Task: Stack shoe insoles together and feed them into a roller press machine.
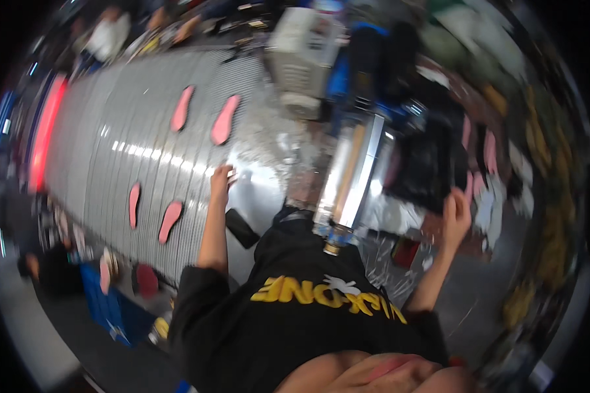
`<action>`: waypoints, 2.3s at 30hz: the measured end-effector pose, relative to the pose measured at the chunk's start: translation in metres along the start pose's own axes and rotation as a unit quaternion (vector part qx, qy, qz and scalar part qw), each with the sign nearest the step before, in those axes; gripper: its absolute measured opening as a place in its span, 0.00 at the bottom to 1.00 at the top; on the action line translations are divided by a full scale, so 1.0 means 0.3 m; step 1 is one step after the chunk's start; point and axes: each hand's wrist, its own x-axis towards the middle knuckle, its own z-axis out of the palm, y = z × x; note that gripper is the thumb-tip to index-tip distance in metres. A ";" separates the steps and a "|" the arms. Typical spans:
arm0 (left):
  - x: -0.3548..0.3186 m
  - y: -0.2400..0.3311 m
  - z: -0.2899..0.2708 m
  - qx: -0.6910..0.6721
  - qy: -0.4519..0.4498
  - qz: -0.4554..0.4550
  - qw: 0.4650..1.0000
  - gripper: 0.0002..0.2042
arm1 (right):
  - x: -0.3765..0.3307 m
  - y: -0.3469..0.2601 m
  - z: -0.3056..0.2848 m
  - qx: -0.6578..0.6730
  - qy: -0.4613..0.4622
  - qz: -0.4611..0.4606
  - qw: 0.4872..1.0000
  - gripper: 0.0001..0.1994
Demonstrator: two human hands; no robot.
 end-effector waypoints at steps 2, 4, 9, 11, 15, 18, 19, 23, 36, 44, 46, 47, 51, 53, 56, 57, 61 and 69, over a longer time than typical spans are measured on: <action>-0.126 -0.070 0.043 0.064 -0.047 -0.015 0.997 0.08 | 0.104 -0.036 0.032 -0.080 0.013 -0.045 0.996 0.13; -0.209 -0.129 0.104 0.103 -0.109 0.001 0.989 0.07 | 0.193 -0.038 0.036 -0.168 0.032 -0.064 0.983 0.14; -0.332 -0.193 0.344 0.192 -0.238 0.047 0.951 0.10 | 0.266 0.043 0.009 -0.392 -0.024 -0.007 0.920 0.29; -0.354 -0.229 0.386 0.218 -0.242 0.079 0.942 0.13 | 0.257 0.092 0.020 -0.398 -0.087 0.046 0.912 0.33; -0.344 -0.375 0.402 0.235 -0.243 0.192 0.921 0.14 | 0.212 0.116 0.059 -0.419 -0.193 0.131 0.878 0.34; -0.388 -0.464 0.399 0.159 -0.245 0.156 0.944 0.10 | 0.163 0.187 0.053 -0.396 -0.149 0.095 0.901 0.33; -0.411 -0.470 0.403 0.193 -0.240 0.207 0.928 0.08 | 0.150 0.214 0.044 -0.397 -0.126 0.076 0.906 0.33; -0.440 -0.556 0.324 0.373 -0.204 0.318 0.848 0.10 | 0.101 0.203 0.041 -0.356 -0.023 -0.005 0.934 0.32; -0.584 -0.594 0.221 0.399 -0.156 0.444 0.787 0.07 | -0.069 0.493 -0.230 0.569 0.046 0.002 0.821 0.14; -0.690 -0.604 0.085 0.452 -0.118 0.392 0.793 0.09 | -0.547 0.634 -0.038 0.689 -0.178 0.089 0.697 0.20; -0.705 -0.636 0.037 0.470 -0.099 0.392 0.784 0.09 | -0.609 0.673 -0.011 0.701 -0.214 0.115 0.671 0.20; -0.706 -0.647 0.019 0.476 -0.091 0.400 0.778 0.09 | -0.624 0.686 0.001 0.701 -0.229 0.116 0.666 0.20; -0.694 -0.691 -0.054 0.477 -0.077 0.433 0.761 0.08 | -0.649 0.662 0.019 0.599 -0.189 0.167 0.760 0.24; -0.692 -0.710 -0.096 0.498 -0.073 0.433 0.748 0.07 | -0.638 0.661 0.044 0.541 -0.204 0.143 0.803 0.28; -0.697 -0.703 -0.127 0.509 -0.090 0.457 0.724 0.06 | -0.600 0.689 0.121 0.429 -0.251 0.057 0.865 0.27; -0.701 -0.700 -0.128 0.511 -0.100 0.467 0.715 0.05 | -0.588 0.690 0.150 0.372 -0.255 0.030 0.892 0.26; -0.696 -0.686 -0.130 0.545 -0.131 0.493 0.666 0.08 | -0.491 0.780 0.352 0.269 -0.168 -0.045 0.947 0.15; -0.689 -0.722 -0.197 0.607 -0.212 0.445 0.623 0.13 | -0.381 1.104 0.537 0.014 -0.232 -0.166 0.958 0.32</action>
